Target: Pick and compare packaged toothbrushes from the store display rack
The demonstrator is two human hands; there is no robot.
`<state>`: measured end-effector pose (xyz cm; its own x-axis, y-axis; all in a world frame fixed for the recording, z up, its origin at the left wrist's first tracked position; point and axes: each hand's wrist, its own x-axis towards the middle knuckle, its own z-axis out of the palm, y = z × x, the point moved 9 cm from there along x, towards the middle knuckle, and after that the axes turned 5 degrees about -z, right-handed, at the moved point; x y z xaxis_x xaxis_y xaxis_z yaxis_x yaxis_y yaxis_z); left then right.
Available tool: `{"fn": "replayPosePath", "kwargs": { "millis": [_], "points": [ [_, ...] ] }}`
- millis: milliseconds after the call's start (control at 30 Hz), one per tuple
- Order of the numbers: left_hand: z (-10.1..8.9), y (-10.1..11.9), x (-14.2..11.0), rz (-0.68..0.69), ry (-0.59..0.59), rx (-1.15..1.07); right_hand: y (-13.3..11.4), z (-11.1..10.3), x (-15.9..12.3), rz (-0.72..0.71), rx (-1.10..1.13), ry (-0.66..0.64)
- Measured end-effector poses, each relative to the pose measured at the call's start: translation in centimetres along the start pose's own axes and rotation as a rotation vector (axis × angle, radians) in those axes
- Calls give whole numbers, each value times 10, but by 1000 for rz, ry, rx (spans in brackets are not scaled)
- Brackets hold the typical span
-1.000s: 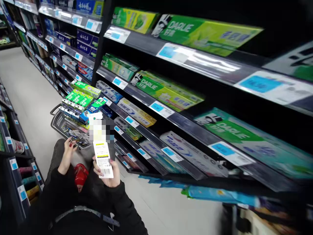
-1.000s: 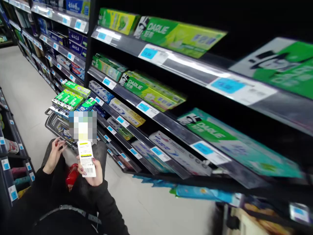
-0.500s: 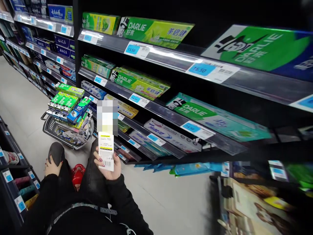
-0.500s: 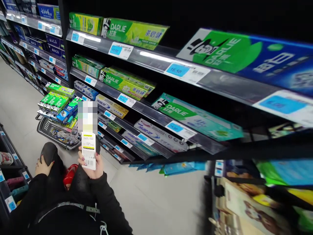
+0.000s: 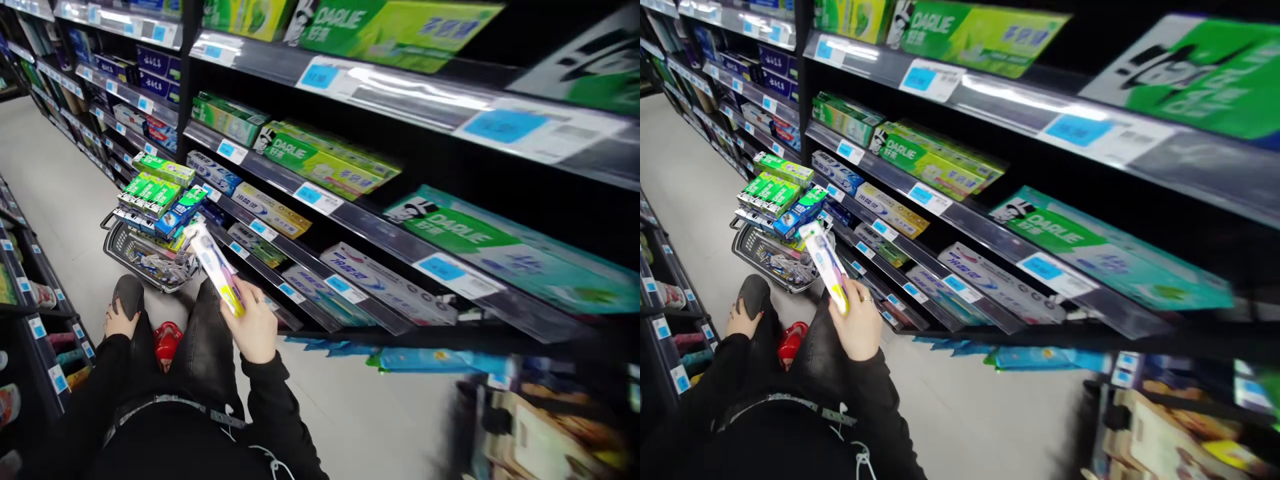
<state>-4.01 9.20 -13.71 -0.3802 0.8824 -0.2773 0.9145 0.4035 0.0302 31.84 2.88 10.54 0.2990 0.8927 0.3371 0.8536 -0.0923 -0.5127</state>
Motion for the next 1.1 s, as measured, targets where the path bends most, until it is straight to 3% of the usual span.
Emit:
{"fn": "replayPosePath", "kwargs": {
  "millis": [133, 233, 333, 433, 533, 633, 767, 867, 933, 967, 1033, 1100],
  "points": [
    [3, 0, -2, -11, 14, -8, 0, 99, -17, 61, 63, -544],
    [4, 1, -5, -12, 36, -20, -23, 174, -15, 53, 14, -736],
    [4, 3, -7, -14, 64, -30, -59, 244, 13, 27, -18, -789],
    [4, 6, -8, -17, 94, -32, -94, 300, 50, 18, -22, -806],
    [3, 7, -8, -17, 124, -32, -117, 330, 74, 21, -17, -797],
    [2, 6, -7, -18, 141, -42, -122, 337, 66, 21, 2, -810],
    [4, 7, -5, -21, 118, -35, -122, 313, 27, -49, 90, -848],
    [6, 9, -6, -11, 124, -25, -130, 259, 17, -134, 205, -845],
    [8, 9, -7, 0, 132, -26, -141, 196, 28, -216, 335, -800],
    [10, 7, -8, -2, 141, -30, -148, 156, 37, -274, 420, -740],
    [17, 5, -7, 5, 140, -45, -158, 46, 55, -412, 802, -419],
    [24, 4, -2, -15, 109, -75, -143, -51, 53, -427, 1036, -139]
  ]
}}
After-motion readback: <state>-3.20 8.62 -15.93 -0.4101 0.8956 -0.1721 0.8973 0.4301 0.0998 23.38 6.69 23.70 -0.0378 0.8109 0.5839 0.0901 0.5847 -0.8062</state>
